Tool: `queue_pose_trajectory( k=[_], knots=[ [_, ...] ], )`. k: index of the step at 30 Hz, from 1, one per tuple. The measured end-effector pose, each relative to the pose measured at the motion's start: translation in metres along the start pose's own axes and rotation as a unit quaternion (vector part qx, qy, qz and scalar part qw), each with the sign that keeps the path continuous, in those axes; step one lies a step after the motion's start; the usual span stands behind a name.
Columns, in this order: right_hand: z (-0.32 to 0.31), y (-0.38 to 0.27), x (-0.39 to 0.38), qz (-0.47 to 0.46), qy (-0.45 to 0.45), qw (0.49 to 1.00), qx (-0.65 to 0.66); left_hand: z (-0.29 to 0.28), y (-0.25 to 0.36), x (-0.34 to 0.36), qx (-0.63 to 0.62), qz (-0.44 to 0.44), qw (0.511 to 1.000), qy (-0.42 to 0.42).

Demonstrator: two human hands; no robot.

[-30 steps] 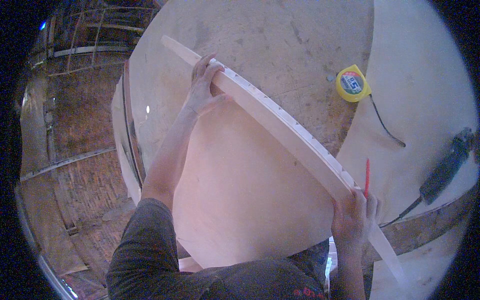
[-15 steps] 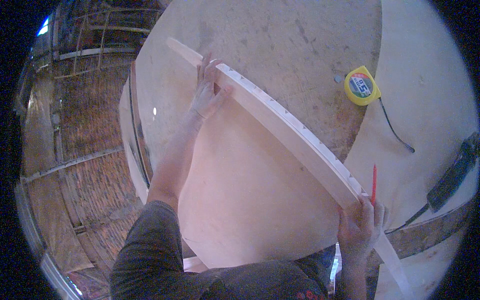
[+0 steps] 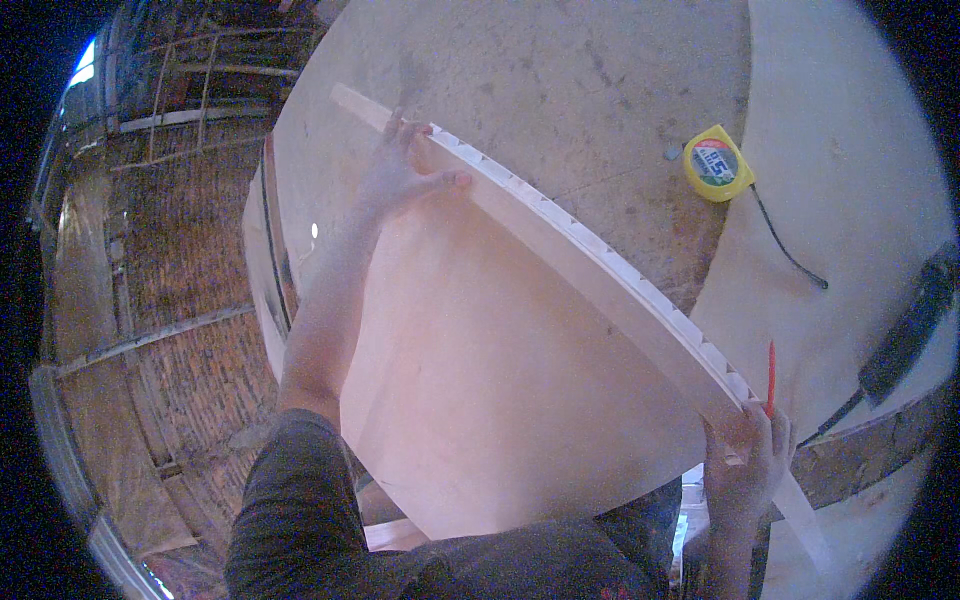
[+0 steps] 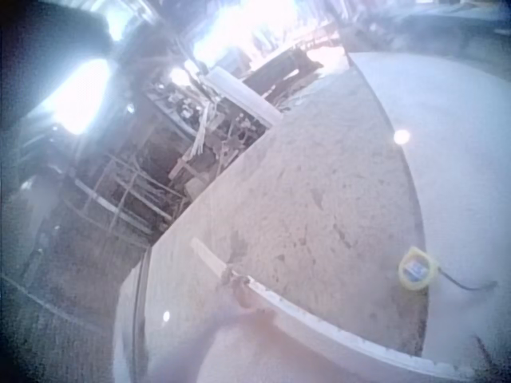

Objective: The person repeatedly picks up rectangular wood panels, places them on a workbench, and uses a pencil and straightedge to draw lines. The person then stacks the marked panels and repeats the process with additional pieces.

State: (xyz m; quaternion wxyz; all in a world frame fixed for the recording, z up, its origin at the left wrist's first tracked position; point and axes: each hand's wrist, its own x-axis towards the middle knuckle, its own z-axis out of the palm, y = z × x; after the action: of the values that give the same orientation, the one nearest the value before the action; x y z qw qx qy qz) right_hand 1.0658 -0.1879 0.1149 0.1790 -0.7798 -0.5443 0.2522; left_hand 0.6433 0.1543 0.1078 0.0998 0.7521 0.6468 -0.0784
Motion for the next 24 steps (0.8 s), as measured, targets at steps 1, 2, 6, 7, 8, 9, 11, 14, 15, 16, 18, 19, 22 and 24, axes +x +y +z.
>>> queue_pose_trajectory(
  k=[1, 2, 6, 7, 8, 9, 11, 14, 15, 16, 18, 19, 22, 24],
  knots=[
    [-0.001, 0.003, -0.002, -0.003, -0.001, 1.0, 0.0, -0.002, 0.0, 0.001, 0.024, -0.004, 1.0, -0.009],
    [-0.003, 0.003, -0.003, 0.006, -0.003, 1.0, -0.003, -0.003, -0.001, 0.003, 0.048, -0.008, 0.999, -0.017],
    [-0.003, 0.005, -0.007, 0.012, 0.002, 1.0, -0.004, -0.004, -0.014, 0.008, 0.07, 0.048, 0.996, -0.002],
    [-0.003, 0.006, -0.006, 0.006, 0.01, 1.0, -0.004, -0.008, -0.01, 0.012, 0.071, 0.046, 0.996, -0.011],
    [-0.003, 0.006, -0.006, 0.012, 0.005, 1.0, 0.002, -0.011, -0.005, 0.014, 0.073, 0.044, 0.996, -0.021],
    [-0.004, 0.005, -0.006, 0.018, 0.0, 1.0, 0.008, -0.012, 0.0, 0.013, 0.07, 0.042, 0.996, -0.023],
    [-0.004, 0.004, -0.006, 0.022, -0.006, 1.0, 0.012, -0.016, 0.007, 0.01, 0.069, 0.033, 0.997, -0.024],
    [-0.005, 0.003, -0.005, 0.016, -0.003, 1.0, 0.01, -0.02, 0.008, 0.011, 0.058, 0.041, 0.997, -0.031],
    [-0.005, 0.003, -0.004, 0.013, 0.004, 1.0, 0.014, -0.017, 0.006, 0.012, 0.063, 0.057, 0.996, -0.015],
    [-0.005, 0.002, -0.004, 0.008, 0.009, 1.0, 0.016, -0.013, 0.003, 0.011, 0.067, 0.071, 0.995, 0.001],
    [-0.004, 0.002, -0.002, 0.003, 0.011, 1.0, 0.019, -0.01, -0.006, 0.014, 0.07, 0.088, 0.993, 0.018],
    [-0.005, 0.003, -0.001, 0.001, 0.012, 1.0, 0.016, -0.012, -0.005, 0.015, 0.065, 0.092, 0.993, 0.019],
    [-0.005, -0.002, 0.002, 0.005, 0.013, 0.999, 0.041, -0.02, 0.01, 0.016, 0.042, 0.085, 0.995, -0.025],
    [-0.005, 0.002, 0.001, 0.012, 0.008, 1.0, 0.025, -0.033, 0.017, 0.013, 0.045, 0.074, 0.995, -0.049]
  ],
)
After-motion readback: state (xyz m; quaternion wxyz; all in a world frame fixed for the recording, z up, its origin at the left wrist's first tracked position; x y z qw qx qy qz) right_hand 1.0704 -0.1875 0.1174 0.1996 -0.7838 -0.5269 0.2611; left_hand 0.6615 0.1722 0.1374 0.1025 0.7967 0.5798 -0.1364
